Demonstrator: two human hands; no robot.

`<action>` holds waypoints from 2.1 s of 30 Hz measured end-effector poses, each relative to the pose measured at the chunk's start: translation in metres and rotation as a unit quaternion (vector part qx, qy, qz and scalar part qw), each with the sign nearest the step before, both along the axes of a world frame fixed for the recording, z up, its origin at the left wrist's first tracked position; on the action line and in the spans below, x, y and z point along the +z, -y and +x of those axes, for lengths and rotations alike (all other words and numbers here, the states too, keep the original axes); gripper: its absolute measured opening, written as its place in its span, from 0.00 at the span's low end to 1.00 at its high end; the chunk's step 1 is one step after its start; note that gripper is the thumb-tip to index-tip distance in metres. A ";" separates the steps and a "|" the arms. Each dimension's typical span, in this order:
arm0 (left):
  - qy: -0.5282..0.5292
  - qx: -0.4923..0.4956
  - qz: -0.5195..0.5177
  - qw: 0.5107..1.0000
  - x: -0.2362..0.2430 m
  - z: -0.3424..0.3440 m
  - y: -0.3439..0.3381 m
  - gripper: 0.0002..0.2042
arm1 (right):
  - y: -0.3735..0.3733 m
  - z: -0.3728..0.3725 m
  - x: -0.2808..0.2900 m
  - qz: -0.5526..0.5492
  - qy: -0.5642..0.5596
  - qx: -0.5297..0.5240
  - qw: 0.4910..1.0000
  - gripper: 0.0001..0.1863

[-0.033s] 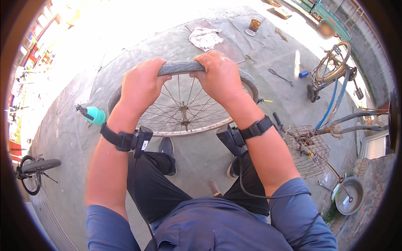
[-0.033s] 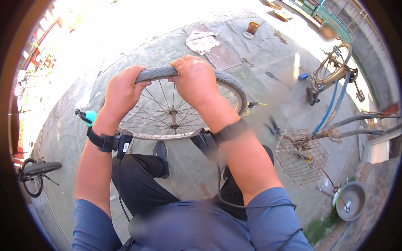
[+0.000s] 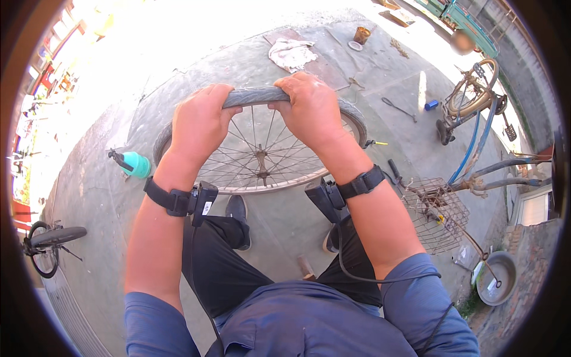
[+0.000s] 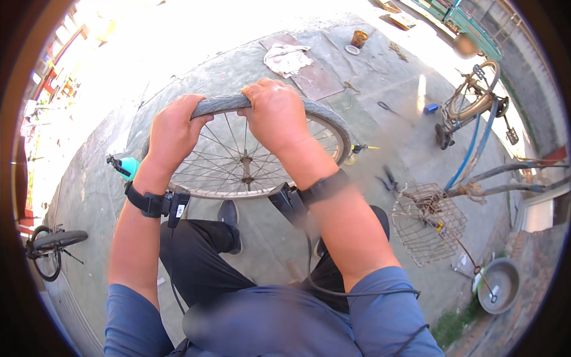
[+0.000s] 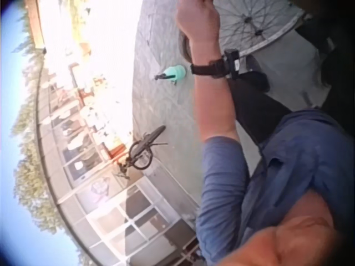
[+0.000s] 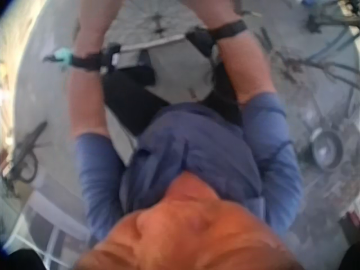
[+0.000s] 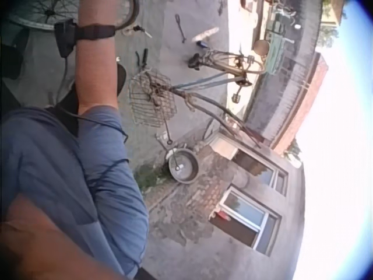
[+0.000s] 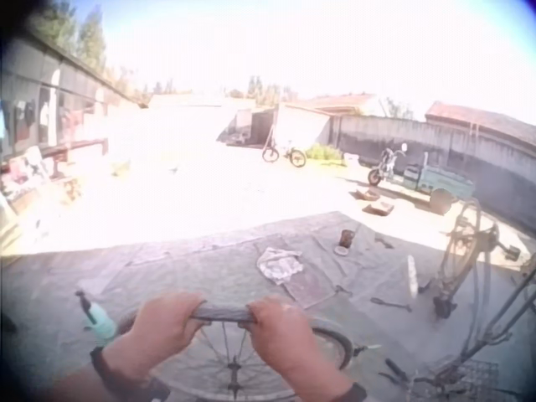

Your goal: The person removes a bicycle wheel from the frame and uses a wrench to loosen the axle nuts. They then use a tire lever to pry the tire bead off the rim and remove the tire from the wheel.

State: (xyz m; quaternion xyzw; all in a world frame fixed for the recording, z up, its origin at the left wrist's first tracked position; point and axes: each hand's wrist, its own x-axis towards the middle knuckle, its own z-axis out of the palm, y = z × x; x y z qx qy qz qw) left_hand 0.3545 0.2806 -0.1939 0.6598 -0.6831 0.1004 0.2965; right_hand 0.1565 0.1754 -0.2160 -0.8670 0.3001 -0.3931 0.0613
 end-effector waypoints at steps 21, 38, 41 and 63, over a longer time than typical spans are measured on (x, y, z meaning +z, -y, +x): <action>-0.091 -0.039 0.202 0.974 0.052 0.013 -0.054 0.18 | -0.011 -0.104 -0.004 0.226 -0.093 0.046 0.969 0.20; -0.050 0.013 -0.041 0.998 -0.009 0.009 -0.012 0.14 | -0.007 -0.010 0.011 0.031 -0.032 0.009 0.999 0.13; -0.015 0.022 -0.134 0.991 -0.027 0.003 -0.007 0.14 | -0.010 -0.005 -0.001 0.005 0.005 -0.015 1.000 0.11; -0.090 -0.053 0.236 0.966 0.055 0.000 -0.020 0.18 | -0.015 -0.046 0.053 0.096 -0.106 0.092 0.985 0.19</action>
